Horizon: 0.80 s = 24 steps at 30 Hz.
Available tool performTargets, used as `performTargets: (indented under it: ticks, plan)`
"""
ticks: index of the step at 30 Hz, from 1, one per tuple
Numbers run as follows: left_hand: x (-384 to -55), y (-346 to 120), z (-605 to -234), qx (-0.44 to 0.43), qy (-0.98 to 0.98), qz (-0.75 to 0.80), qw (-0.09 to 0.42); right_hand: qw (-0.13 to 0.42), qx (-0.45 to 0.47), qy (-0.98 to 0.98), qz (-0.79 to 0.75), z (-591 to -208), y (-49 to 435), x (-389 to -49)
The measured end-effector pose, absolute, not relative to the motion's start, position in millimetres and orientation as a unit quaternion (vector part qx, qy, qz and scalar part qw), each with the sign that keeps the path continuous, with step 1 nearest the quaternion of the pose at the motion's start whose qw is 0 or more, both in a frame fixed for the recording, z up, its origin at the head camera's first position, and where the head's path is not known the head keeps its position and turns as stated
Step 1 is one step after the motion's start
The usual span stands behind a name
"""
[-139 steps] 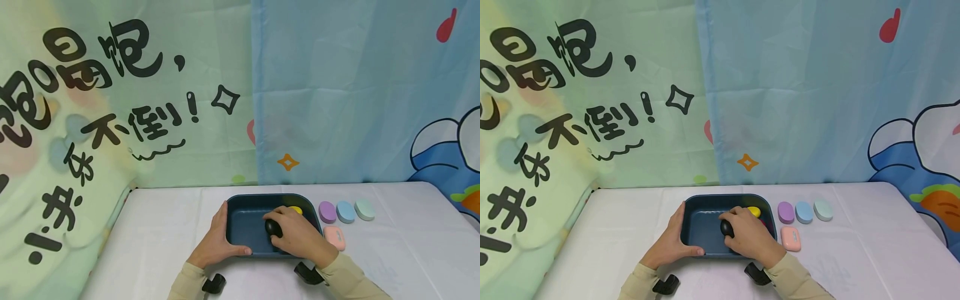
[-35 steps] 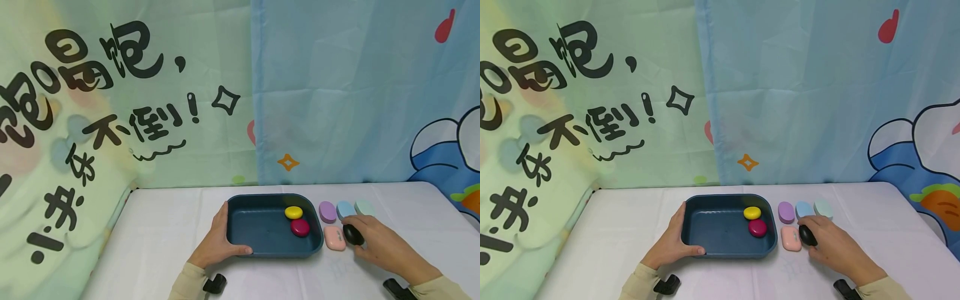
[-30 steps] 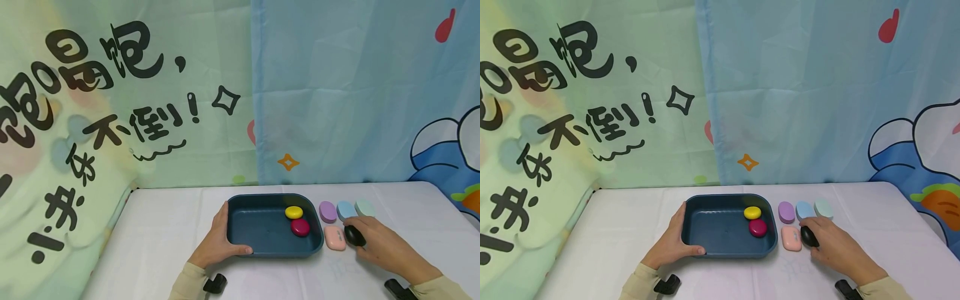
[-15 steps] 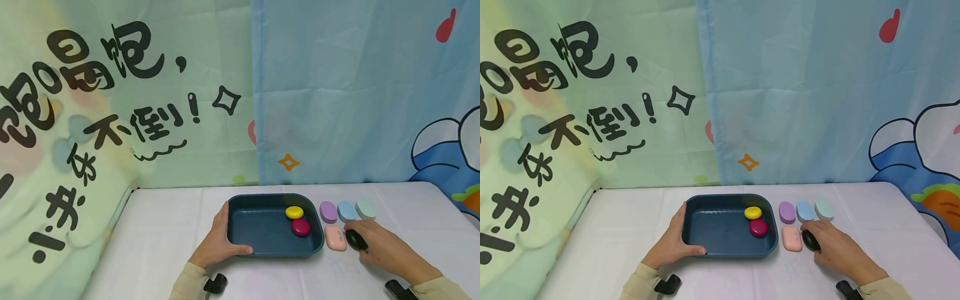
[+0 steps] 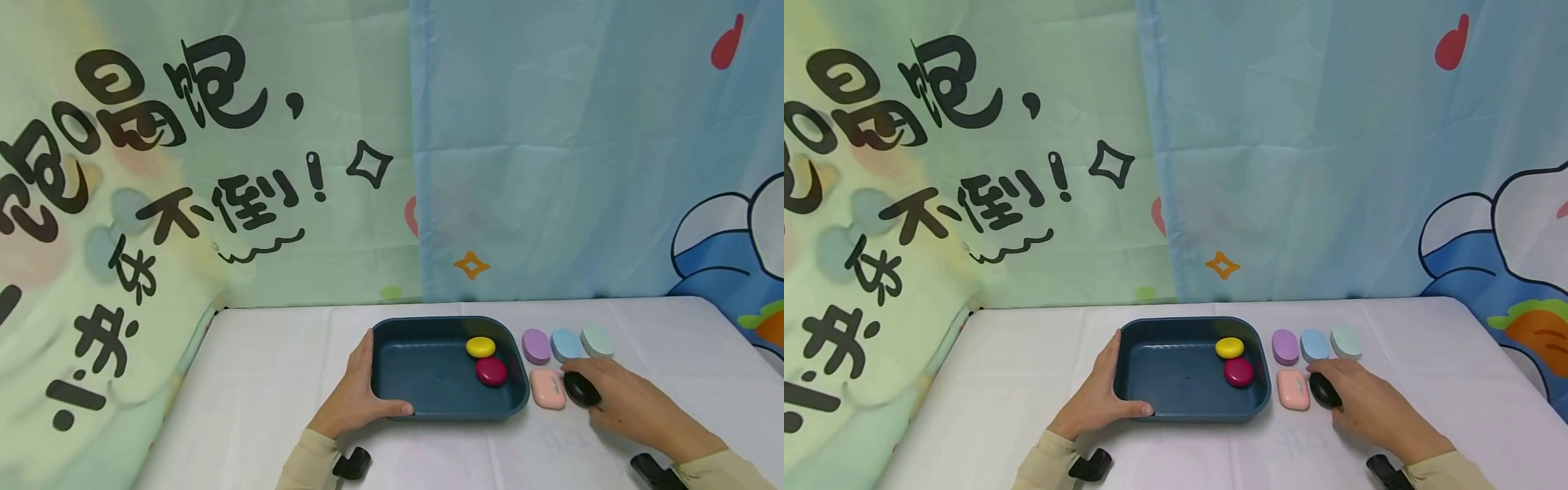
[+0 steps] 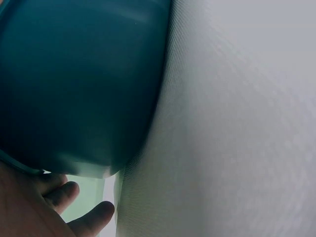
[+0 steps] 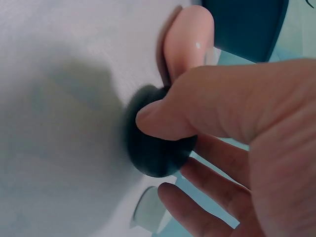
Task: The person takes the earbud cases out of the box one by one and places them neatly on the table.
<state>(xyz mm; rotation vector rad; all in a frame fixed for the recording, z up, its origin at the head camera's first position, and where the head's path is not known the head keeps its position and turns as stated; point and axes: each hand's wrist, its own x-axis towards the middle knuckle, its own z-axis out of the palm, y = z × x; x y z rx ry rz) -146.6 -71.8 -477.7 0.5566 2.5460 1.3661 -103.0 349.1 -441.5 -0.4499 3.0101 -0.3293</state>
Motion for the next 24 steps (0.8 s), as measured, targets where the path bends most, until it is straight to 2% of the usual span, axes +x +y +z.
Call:
performTargets:
  ticks: [5,15,24]
  plan:
    - [-146,-72,-477,0.186,0.862,0.461,0.102,0.037,-0.149,0.982,-0.109,-434,349,-102]
    - [-146,-72,-476,0.183,0.861,0.463,0.105,-0.063,-0.179,0.977,-0.092,-421,337,-98]
    - [-147,-71,-476,0.187,0.860,0.464,0.100,-0.103,-0.155,0.976,-0.113,-406,308,-100]
